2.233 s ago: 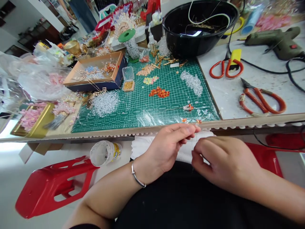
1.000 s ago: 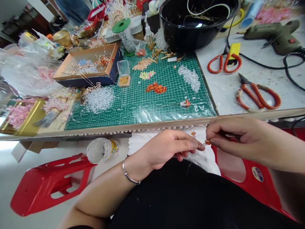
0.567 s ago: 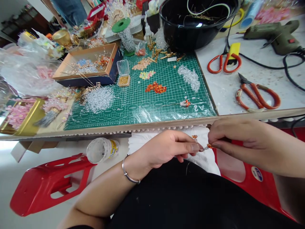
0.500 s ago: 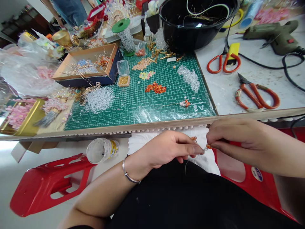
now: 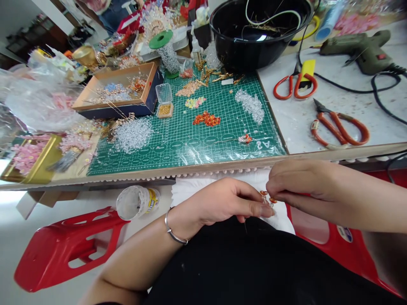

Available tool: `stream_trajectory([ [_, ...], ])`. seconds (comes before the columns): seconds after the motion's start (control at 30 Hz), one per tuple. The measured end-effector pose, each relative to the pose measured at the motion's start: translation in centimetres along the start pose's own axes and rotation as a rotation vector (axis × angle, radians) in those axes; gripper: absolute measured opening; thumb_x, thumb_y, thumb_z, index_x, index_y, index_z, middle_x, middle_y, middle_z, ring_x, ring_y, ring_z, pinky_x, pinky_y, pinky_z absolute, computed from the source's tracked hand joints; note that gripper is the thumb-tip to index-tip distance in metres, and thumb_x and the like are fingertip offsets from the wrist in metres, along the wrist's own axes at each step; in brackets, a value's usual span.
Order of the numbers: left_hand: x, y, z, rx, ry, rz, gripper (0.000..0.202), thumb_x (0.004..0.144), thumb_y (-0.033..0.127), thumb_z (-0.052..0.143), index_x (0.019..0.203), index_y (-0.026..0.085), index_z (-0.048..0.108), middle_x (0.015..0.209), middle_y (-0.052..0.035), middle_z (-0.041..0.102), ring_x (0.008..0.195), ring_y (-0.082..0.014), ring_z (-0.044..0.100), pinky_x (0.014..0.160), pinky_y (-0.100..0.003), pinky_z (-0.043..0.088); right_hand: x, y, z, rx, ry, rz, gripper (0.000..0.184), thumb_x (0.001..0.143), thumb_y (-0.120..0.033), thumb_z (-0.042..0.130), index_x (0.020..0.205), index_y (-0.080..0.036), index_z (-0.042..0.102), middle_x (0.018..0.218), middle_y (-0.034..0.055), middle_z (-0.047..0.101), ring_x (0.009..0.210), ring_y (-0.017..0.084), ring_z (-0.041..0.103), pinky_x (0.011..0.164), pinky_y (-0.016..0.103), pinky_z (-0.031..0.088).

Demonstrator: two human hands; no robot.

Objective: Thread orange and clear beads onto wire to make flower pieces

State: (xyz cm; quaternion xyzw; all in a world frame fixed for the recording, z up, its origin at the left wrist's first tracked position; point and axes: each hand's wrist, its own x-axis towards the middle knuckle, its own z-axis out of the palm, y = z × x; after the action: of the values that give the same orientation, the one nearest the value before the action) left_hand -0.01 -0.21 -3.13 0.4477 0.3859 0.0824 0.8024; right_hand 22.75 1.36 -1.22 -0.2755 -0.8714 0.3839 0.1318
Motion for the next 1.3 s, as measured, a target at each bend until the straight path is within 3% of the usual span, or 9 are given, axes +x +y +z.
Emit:
stream_trajectory([
  [0.17, 0.2, -0.1, 0.1, -0.051, 0.033, 0.031, 0.03, 0.072, 0.046, 0.084, 0.08, 0.017, 0.078, 0.082, -0.0048, 0.069, 0.07, -0.0129, 0.056, 0.059, -0.024, 0.043, 0.2, 0.2, 0.3, 0.006, 0.071, 0.04, 0.025, 0.1, -0.028, 0.05, 0.081, -0.023, 0.067, 0.074, 0.001, 0.064, 0.067, 0.016, 0.058, 0.061, 0.03, 0.042],
  [0.23, 0.3, -0.2, 0.1, -0.162, 0.068, 0.061, 0.028, 0.072, 0.044, 0.084, 0.077, 0.017, 0.078, 0.083, -0.0055, 0.07, 0.068, -0.0116, 0.055, 0.058, -0.024, 0.041, 0.0, 0.2, 0.6, 0.006, 0.19, 0.091, 0.02, 0.099, -0.028, 0.052, 0.088, -0.023, 0.067, 0.079, 0.0028, 0.066, 0.07, 0.017, 0.059, 0.062, 0.031, 0.044],
  [0.33, 0.4, -0.4, -0.1, -0.368, 0.183, 0.128, 0.026, 0.072, 0.039, 0.085, 0.075, 0.015, 0.078, 0.081, -0.0045, 0.069, 0.062, -0.0076, 0.051, 0.058, -0.023, 0.04, -0.6, -0.3, 1.3, -0.043, 0.467, 0.25, 0.014, 0.097, -0.035, 0.058, 0.106, -0.028, 0.065, 0.089, 0.003, 0.07, 0.075, 0.019, 0.063, 0.062, 0.031, 0.048],
  [0.4, 0.5, -0.3, -0.1, -0.46, 0.252, 0.187, 0.024, 0.073, 0.036, 0.085, 0.078, 0.014, 0.078, 0.076, -0.0031, 0.066, 0.062, -0.0067, 0.05, 0.059, -0.022, 0.038, -1.0, -1.0, 2.1, -0.097, 0.573, 0.291, 0.012, 0.096, -0.037, 0.059, 0.107, -0.032, 0.063, 0.088, 0.0021, 0.072, 0.074, 0.02, 0.066, 0.061, 0.032, 0.049],
  [0.53, 0.5, 0.0, 0.0, -0.524, 0.322, 0.266, 0.022, 0.077, 0.033, 0.083, 0.082, 0.013, 0.079, 0.07, -0.0005, 0.061, 0.065, -0.0065, 0.052, 0.061, -0.02, 0.038, -0.9, -2.6, 4.1, -0.235, 0.512, 0.176, 0.007, 0.095, -0.034, 0.057, 0.093, -0.028, 0.059, 0.07, 0.0004, 0.068, 0.055, 0.019, 0.063, 0.049, 0.032, 0.043],
  [0.73, 0.3, 0.3, 0.4, -0.525, 0.354, 0.28, 0.02, 0.077, 0.032, 0.083, 0.081, 0.013, 0.078, 0.069, -0.0002, 0.062, 0.063, -0.006, 0.051, 0.062, -0.021, 0.039, 0.1, -2.1, 6.2, -0.416, 0.467, 0.266, 0.017, 0.096, -0.036, 0.052, 0.085, -0.023, 0.057, 0.063, 0.0012, 0.064, 0.047, 0.02, 0.06, 0.048, 0.033, 0.037],
  [1.07, 0.2, 0.1, 0.3, -0.583, 0.362, 0.267, 0.019, 0.078, 0.03, 0.082, 0.084, 0.012, 0.079, 0.077, -0.0018, 0.064, 0.067, -0.0057, 0.054, 0.065, -0.019, 0.043, 0.5, -2.1, 6.0, -0.458, 0.494, 0.204, 0.018, 0.093, -0.023, 0.05, 0.075, -0.024, 0.05, 0.058, -0.0009, 0.055, 0.046, 0.017, 0.054, 0.046, 0.03, 0.036],
  [1.2, 0.1, 0.0, 0.3, -0.587, 0.352, 0.268, 0.019, 0.08, 0.03, 0.081, 0.087, 0.012, 0.079, 0.076, -0.0009, 0.063, 0.066, -0.0043, 0.054, 0.065, -0.017, 0.044, 0.5, -2.5, 5.5, -0.455, 0.505, 0.159, 0.01, 0.091, -0.019, 0.047, 0.083, -0.024, 0.048, 0.069, 0.004, 0.064, 0.061, 0.023, 0.064, 0.055, 0.035, 0.044],
  [1.3, 0.1, -0.1, 0.2, -0.619, 0.353, 0.286, 0.018, 0.081, 0.029, 0.081, 0.087, 0.012, 0.079, 0.076, -0.0009, 0.064, 0.066, -0.0039, 0.055, 0.067, -0.015, 0.045, 0.3, -2.6, 5.4, -0.445, 0.508, 0.171, 0.007, 0.094, -0.021, 0.046, 0.089, -0.024, 0.049, 0.072, 0.0053, 0.067, 0.061, 0.023, 0.066, 0.054, 0.036, 0.045],
])
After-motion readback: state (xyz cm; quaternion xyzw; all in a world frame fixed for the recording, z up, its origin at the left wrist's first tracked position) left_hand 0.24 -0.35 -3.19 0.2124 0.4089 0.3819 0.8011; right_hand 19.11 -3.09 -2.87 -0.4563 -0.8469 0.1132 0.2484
